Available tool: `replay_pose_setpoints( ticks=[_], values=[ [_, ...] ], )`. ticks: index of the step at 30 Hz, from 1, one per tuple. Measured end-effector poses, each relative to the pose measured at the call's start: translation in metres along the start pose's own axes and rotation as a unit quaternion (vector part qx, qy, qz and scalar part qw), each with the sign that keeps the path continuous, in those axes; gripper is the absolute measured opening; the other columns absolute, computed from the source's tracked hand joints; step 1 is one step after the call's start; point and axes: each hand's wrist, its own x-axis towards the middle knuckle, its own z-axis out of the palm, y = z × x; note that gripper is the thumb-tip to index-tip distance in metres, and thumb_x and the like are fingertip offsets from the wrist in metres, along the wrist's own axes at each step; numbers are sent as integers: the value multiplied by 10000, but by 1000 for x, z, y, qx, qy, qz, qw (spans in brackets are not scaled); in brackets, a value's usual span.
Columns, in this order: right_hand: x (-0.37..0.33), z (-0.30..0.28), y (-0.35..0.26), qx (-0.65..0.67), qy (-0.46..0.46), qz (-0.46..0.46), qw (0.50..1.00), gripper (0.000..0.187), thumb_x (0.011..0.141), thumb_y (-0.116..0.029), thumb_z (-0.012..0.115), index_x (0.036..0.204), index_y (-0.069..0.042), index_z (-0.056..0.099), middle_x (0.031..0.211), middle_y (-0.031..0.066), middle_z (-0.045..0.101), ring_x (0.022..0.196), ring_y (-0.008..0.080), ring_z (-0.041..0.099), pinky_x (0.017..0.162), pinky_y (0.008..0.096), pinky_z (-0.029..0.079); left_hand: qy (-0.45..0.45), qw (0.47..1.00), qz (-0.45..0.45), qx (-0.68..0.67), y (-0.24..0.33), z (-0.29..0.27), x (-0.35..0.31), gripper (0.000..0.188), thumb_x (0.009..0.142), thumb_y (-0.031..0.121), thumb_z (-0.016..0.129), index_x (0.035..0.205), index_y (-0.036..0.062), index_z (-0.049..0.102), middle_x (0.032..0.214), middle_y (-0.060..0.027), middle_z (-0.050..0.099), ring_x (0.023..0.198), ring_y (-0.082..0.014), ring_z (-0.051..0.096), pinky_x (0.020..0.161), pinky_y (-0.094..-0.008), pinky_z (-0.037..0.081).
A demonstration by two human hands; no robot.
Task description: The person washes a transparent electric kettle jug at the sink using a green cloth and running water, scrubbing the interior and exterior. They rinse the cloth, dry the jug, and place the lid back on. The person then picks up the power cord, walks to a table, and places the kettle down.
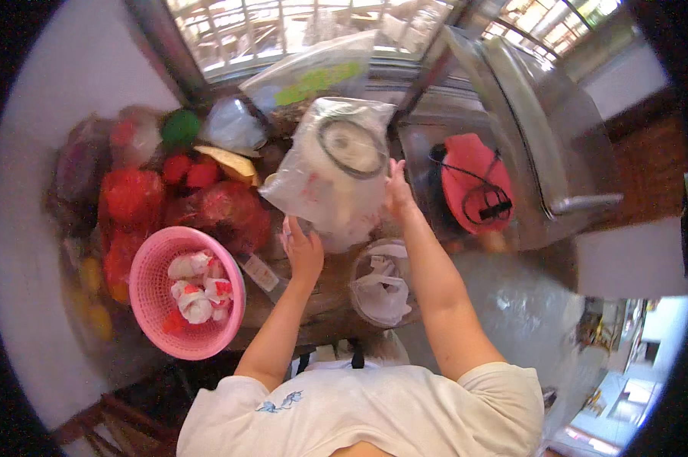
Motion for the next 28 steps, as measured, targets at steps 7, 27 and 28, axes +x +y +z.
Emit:
replay_pose_setpoints(
  ticks=[7,27,28],
  values=[
    [-137,-46,4,-375,60,-334,863,573,922,-275,534,1411,-62,326,1168,155,590,967,265,614,969,367,404,172,981,84,-14,47,-61,-39,645,803,78,567,1371,-41,285,1403,-220,295,1301,-362,251,1088,-488,167],
    [-635,-664,46,-545,665,-42,510,763,793,-317,686,1438,-221,288,1439,96,281,1371,366,191,1081,642,39,-416,620,659,96,565,284,-540,805,726,191,663,1439,211,289,1505,-153,165,1389,-347,184,1029,-714,19],
    [-643,-708,32,-544,675,-44,497,763,793,-317,686,1438,-221,288,1439,96,281,1371,366,191,1081,642,39,-400,644,647,83,590,311,-557,841,721,193,665,1456,219,257,1539,-107,115,1415,-331,104,1031,-712,-3]
  ],
)
